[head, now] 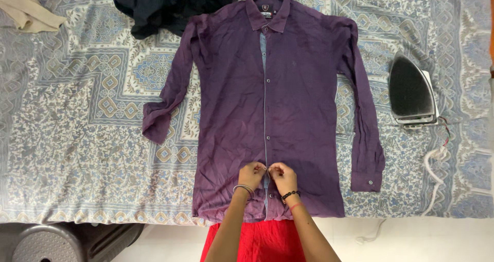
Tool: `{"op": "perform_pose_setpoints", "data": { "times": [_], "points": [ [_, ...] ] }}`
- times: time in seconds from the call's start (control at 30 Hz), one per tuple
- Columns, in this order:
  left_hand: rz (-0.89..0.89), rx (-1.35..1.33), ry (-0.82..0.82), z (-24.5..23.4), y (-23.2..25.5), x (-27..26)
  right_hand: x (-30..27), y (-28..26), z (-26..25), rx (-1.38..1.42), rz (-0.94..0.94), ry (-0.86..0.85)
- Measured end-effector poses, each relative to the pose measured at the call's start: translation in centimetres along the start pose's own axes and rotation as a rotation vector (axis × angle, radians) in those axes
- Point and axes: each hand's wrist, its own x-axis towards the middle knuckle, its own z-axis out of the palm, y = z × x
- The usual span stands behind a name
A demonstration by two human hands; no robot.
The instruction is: The person lays a purple long-sleeved shirt on a patterned bedsheet, buttons it, and smooths the fabric. They then use an electric iron to press the sleeves, collar, and body of the shirt, repeatedly adjusting the garment and re-ironing sections.
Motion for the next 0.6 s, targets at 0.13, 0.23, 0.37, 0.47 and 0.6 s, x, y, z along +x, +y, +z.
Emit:
{"op": "perform_pose_setpoints", "data": {
  "times": [0.13, 0.23, 0.37, 0.47, 0.6],
  "points": [
    [-0.094, 0.052, -0.048, 0.2, 0.4, 0.0, 0.2, 0.5, 0.1, 0.01, 0.037, 0.006],
    [-0.044, 0.102, 0.005, 0.5, 0.2, 0.3, 0.2, 0.6, 0.4, 0.002, 0.045, -0.001],
    [0.031, 0.096, 0.076, 1.2, -0.9, 0.6, 0.1, 0.7, 0.2, 0.158, 0.087, -0.06],
    [0.08, 0.146, 0.093, 1.8, -1.7, 0.8, 0.3, 0.8, 0.0, 0.181, 0.217, -0.036],
    [0.038, 0.172, 0.056, 1.7, -1.6, 0.8, 0.9, -0.2, 0.5, 0.118, 0.315, 0.012]
  ]
}}
